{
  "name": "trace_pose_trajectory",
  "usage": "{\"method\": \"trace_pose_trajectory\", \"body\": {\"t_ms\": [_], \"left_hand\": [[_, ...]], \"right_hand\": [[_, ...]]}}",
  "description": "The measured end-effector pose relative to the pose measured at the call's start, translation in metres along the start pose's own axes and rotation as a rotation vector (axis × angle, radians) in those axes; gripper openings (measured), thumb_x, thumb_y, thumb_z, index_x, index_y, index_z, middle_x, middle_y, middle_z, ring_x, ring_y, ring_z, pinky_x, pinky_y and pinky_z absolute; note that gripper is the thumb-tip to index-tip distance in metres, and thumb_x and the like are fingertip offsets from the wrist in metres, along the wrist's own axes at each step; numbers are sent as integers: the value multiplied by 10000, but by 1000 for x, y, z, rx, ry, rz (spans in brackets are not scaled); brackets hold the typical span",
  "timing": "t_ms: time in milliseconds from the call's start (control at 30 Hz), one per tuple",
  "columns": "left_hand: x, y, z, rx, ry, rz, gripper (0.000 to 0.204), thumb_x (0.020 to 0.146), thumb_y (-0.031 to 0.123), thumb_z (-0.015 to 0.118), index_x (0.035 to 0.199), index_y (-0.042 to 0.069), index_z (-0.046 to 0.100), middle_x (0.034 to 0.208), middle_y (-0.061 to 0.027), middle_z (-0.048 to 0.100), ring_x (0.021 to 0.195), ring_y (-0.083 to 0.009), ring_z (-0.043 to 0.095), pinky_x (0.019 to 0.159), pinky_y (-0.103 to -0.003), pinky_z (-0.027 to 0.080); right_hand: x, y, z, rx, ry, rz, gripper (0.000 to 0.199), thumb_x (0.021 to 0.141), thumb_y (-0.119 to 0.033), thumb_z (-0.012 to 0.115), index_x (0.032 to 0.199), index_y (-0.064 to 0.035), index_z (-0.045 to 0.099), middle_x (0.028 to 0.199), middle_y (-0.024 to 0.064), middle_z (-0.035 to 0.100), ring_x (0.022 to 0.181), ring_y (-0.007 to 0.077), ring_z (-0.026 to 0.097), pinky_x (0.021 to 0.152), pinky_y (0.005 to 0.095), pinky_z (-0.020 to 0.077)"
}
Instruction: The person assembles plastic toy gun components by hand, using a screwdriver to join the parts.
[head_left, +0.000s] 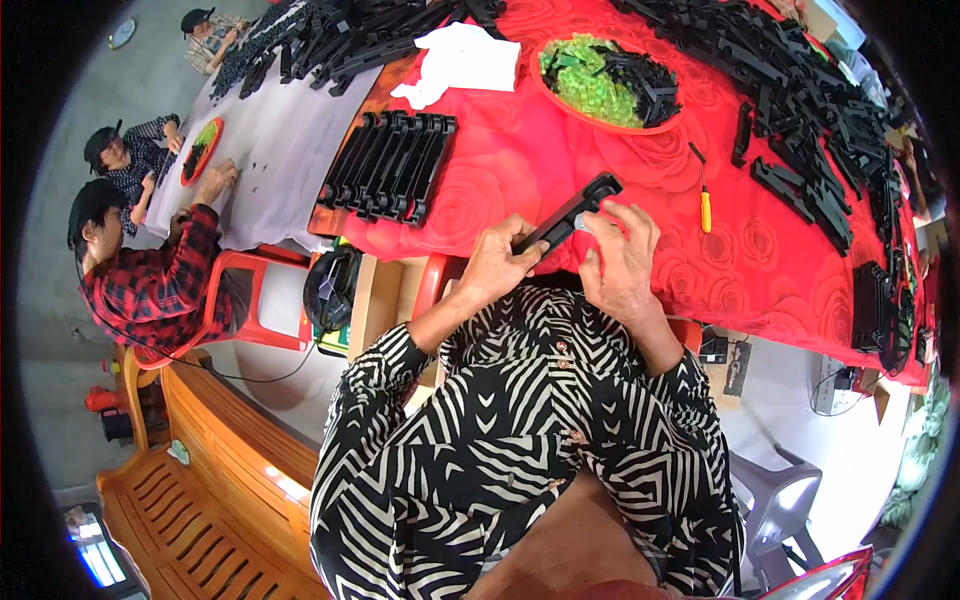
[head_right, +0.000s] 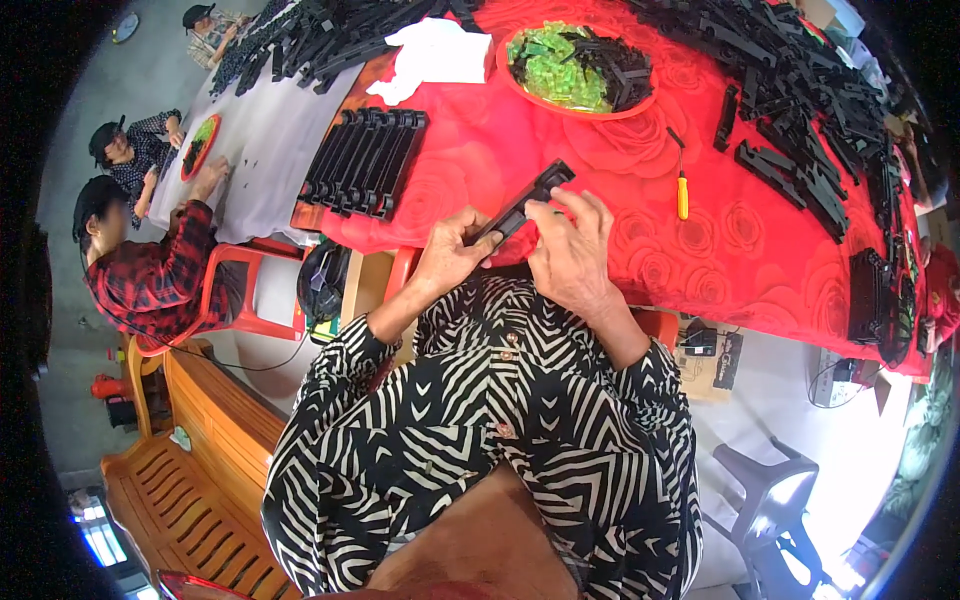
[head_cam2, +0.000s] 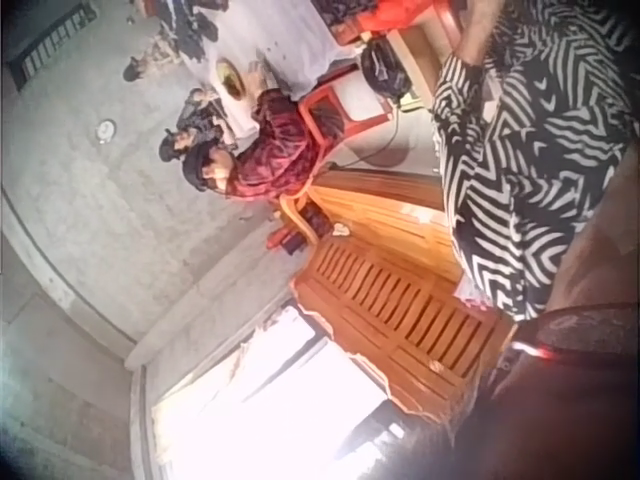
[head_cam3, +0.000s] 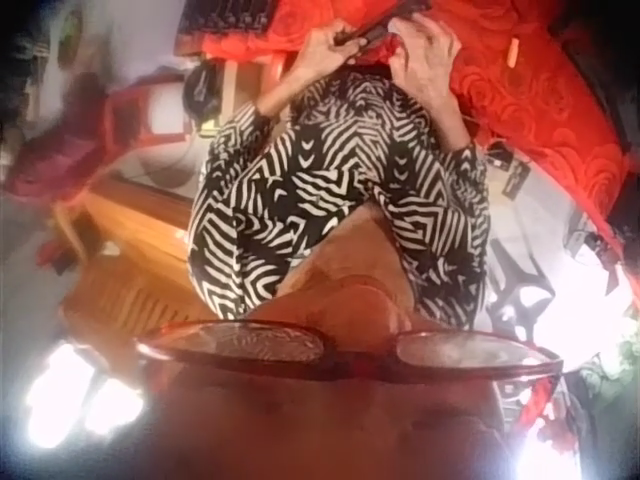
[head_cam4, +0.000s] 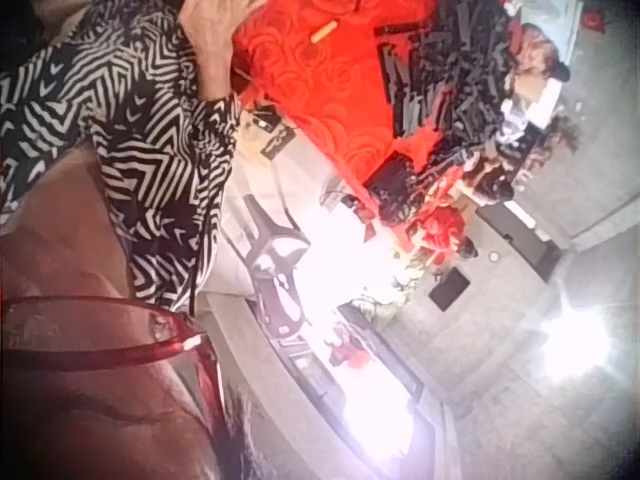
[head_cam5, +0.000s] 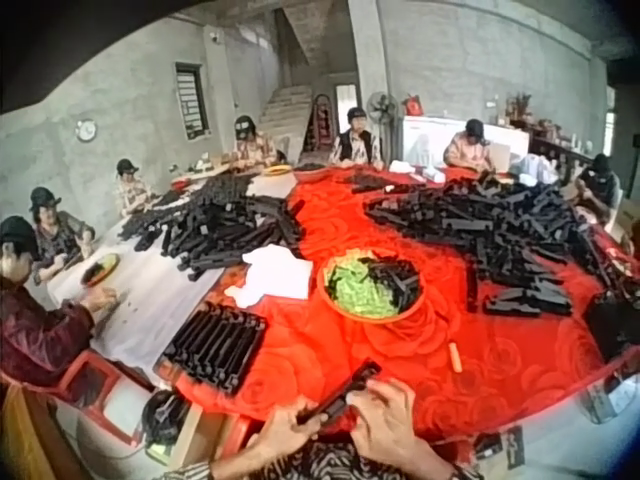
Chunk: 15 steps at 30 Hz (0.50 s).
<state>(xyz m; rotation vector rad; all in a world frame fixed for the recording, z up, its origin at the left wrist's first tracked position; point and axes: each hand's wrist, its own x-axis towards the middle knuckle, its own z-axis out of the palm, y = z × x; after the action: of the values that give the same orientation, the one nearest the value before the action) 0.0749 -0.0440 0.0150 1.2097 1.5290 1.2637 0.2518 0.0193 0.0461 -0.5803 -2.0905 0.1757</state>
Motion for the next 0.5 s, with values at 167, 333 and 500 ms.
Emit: {"method": "trace_pose_trajectory", "body": {"t_ms": [167,333,500], "left_hand": [[-1,0,3,-29,-8,-22,138,823,41,635,775,-8,515,583,-10,529,514,-46,456,445,-241,364],[2,5,8,-19,-27,67,139,818,44,645,786,-2,517,620,-11,551,530,-47,465,448,-231,367],[-3,19,5,-183,-41,-4,104,836,26,621,821,13,518,660,-10,565,554,-43,509,482,-196,416]], "right_hand": [[-1,1,1,-105,-83,-128,488,636,30,539,1122,-6,509,965,117,614,1120,297,469,983,510,294],[1,8,0,-101,-69,-146,513,629,23,550,1139,-3,498,1030,147,576,1102,314,463,982,506,302],[-2,6,-9,123,169,38,562,670,33,565,1213,30,418,1195,187,438,1104,313,425,978,452,335]]}}
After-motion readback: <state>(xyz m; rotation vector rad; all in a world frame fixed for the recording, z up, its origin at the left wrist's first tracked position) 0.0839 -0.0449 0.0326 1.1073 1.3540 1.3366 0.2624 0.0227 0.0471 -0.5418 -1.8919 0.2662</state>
